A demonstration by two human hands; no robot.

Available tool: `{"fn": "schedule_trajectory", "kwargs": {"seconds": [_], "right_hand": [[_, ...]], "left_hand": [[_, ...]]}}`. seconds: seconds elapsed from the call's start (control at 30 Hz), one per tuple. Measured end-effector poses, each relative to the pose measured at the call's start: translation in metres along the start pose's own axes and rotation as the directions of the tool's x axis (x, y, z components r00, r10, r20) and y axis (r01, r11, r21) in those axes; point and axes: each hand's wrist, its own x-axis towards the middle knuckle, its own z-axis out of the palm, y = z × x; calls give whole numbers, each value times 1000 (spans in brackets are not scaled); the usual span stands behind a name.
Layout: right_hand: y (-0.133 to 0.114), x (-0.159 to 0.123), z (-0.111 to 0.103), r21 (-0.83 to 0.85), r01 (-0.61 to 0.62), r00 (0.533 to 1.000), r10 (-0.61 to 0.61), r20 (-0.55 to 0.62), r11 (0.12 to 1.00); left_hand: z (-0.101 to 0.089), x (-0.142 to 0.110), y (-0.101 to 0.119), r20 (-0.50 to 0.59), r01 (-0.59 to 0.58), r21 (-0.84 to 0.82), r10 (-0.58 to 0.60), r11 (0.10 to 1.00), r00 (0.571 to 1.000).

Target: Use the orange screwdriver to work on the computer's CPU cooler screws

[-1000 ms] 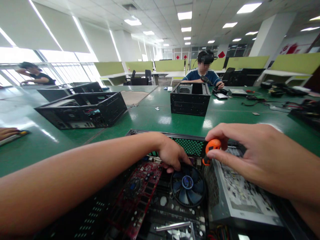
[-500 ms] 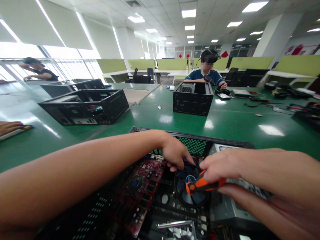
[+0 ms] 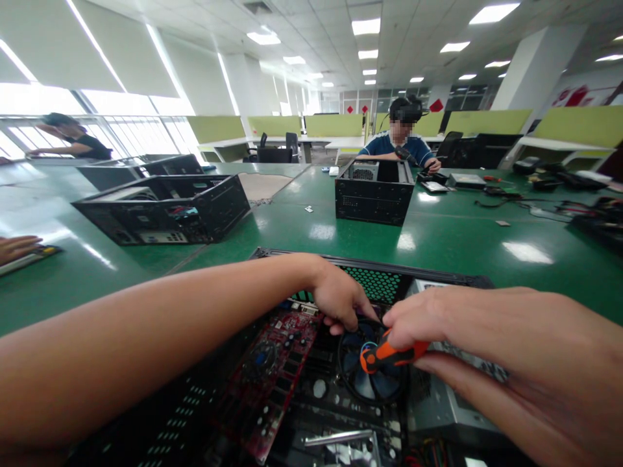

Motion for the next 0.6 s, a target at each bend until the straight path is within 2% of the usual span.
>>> {"fn": "schedule_trajectory", "kwargs": {"seconds": [0.17, 0.27, 0.3, 0.33, 0.43, 0.6], "right_hand": [[9, 0, 2, 209, -58, 994, 37, 103, 976], [11, -5, 5, 182, -86, 992, 68, 107, 979], [11, -6, 5, 197, -26, 996, 10, 85, 980], [12, -7, 5, 209, -91, 989, 64, 132, 974], [14, -8, 2, 226, -132, 983, 97, 157, 965], [15, -8, 6, 60, 7, 1000, -8, 15, 998]], "left_hand": [[-3, 4, -5, -14, -7, -5, 7, 1000, 1000], [-3, 6, -8, -23, -10, -29, 9, 1000, 1000], [-4, 6, -8, -27, -14, -39, 13, 999, 1000], [-4, 7, -8, -30, -19, -45, 18, 999, 999], [-4, 7, -7, -23, -27, -45, 26, 999, 999], [-5, 7, -6, -12, -41, -36, 40, 999, 999]]}}
